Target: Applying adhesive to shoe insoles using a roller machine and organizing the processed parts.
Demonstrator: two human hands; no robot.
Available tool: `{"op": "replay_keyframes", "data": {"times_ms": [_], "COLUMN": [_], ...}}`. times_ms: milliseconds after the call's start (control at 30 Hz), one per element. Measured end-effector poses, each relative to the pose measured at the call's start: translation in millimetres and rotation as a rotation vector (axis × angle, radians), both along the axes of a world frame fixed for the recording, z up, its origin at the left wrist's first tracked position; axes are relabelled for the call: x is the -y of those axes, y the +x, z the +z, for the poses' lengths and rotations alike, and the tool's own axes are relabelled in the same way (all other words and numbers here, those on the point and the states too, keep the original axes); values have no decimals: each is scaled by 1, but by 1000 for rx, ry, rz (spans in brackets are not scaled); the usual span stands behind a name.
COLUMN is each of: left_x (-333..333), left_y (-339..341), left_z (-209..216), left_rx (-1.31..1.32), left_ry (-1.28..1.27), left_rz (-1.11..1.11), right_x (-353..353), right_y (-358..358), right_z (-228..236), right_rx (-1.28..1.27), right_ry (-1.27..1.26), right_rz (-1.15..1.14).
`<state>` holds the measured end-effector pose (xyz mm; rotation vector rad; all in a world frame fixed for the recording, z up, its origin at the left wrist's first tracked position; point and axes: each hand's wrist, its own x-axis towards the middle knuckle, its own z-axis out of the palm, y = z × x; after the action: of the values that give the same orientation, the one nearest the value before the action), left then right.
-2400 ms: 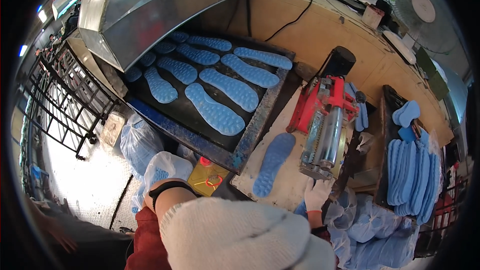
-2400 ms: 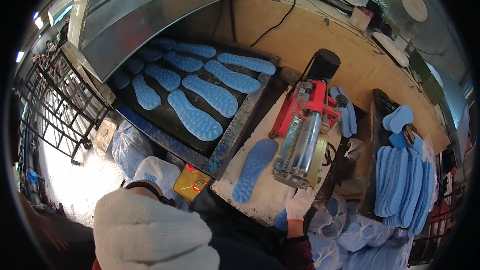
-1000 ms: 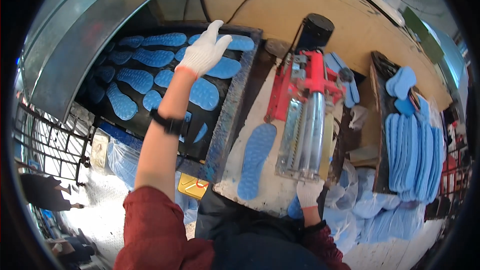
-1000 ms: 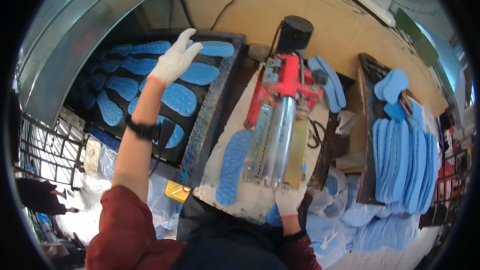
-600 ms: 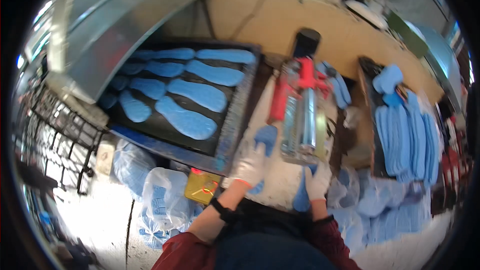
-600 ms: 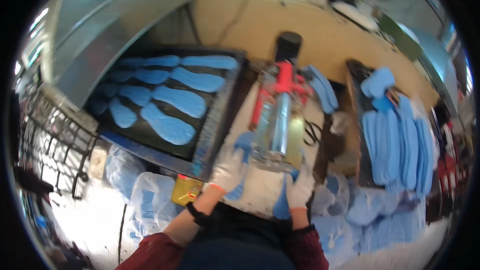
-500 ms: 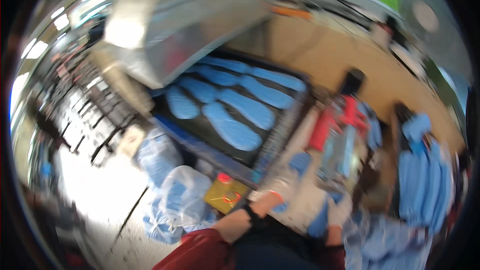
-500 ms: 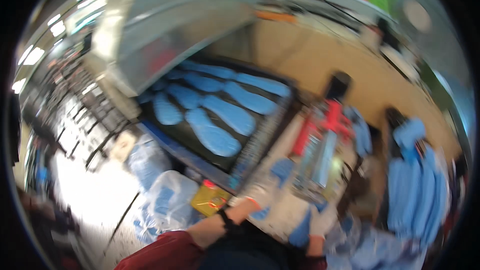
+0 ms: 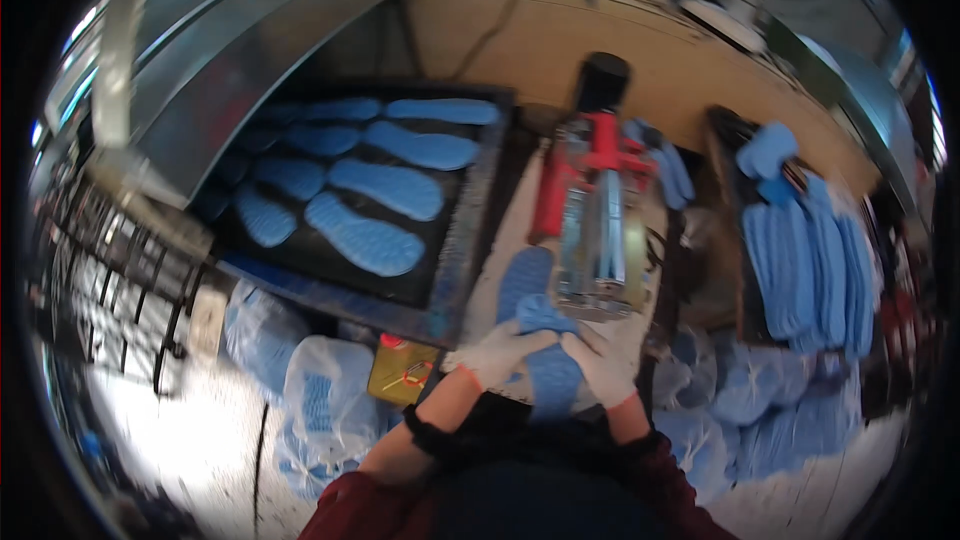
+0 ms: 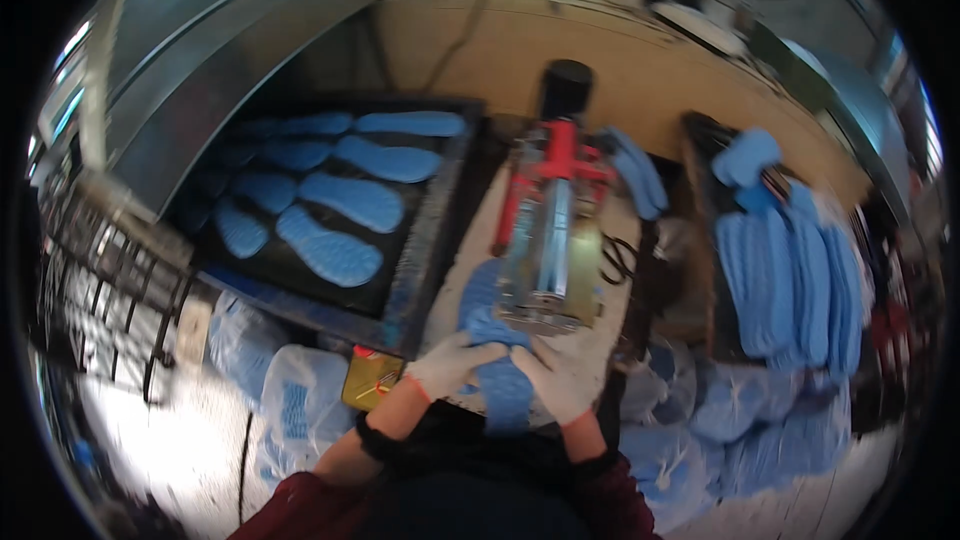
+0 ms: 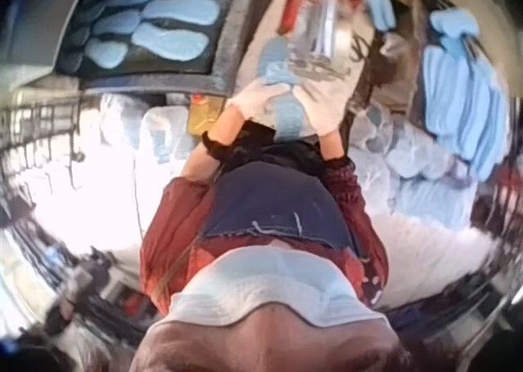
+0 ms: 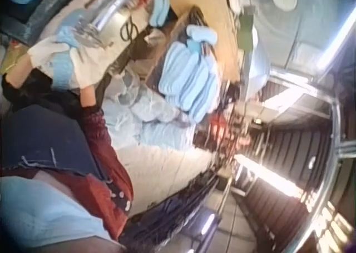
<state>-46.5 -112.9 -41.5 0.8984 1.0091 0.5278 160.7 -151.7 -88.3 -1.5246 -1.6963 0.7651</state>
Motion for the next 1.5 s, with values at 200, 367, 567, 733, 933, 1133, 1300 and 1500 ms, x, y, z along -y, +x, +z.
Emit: {"op": "replay_keyframes", "data": {"times_ms": [200,367,567,733,933,1133,1300,1500], "left_x": [-25,-52,-66,-64,-51,-56,-73,-74], "left_y": [4,31,1,27,88,67,40,63], "left_z": [42,94,108,108,68,73,68,89], "left_rx": [-196,-615,-555,-666,-893,-820,-806,-799], "left_ry": [566,890,946,1130,1084,1098,1164,950], "left_rz": [208,43,-298,-281,-34,26,55,53], "right_x": [-5,2,-8,4,9,7,-6,-1], "right_y": [44,63,45,92,89,86,50,51], "right_z": [-6,-56,-57,-159,-103,-113,-103,-69], "right_rx": [-12,45,241,1048,313,362,213,267], "right_ry": [-335,-56,41,265,30,38,71,246], "right_rz": [-269,-363,-372,-248,-271,-303,-331,-413]}}
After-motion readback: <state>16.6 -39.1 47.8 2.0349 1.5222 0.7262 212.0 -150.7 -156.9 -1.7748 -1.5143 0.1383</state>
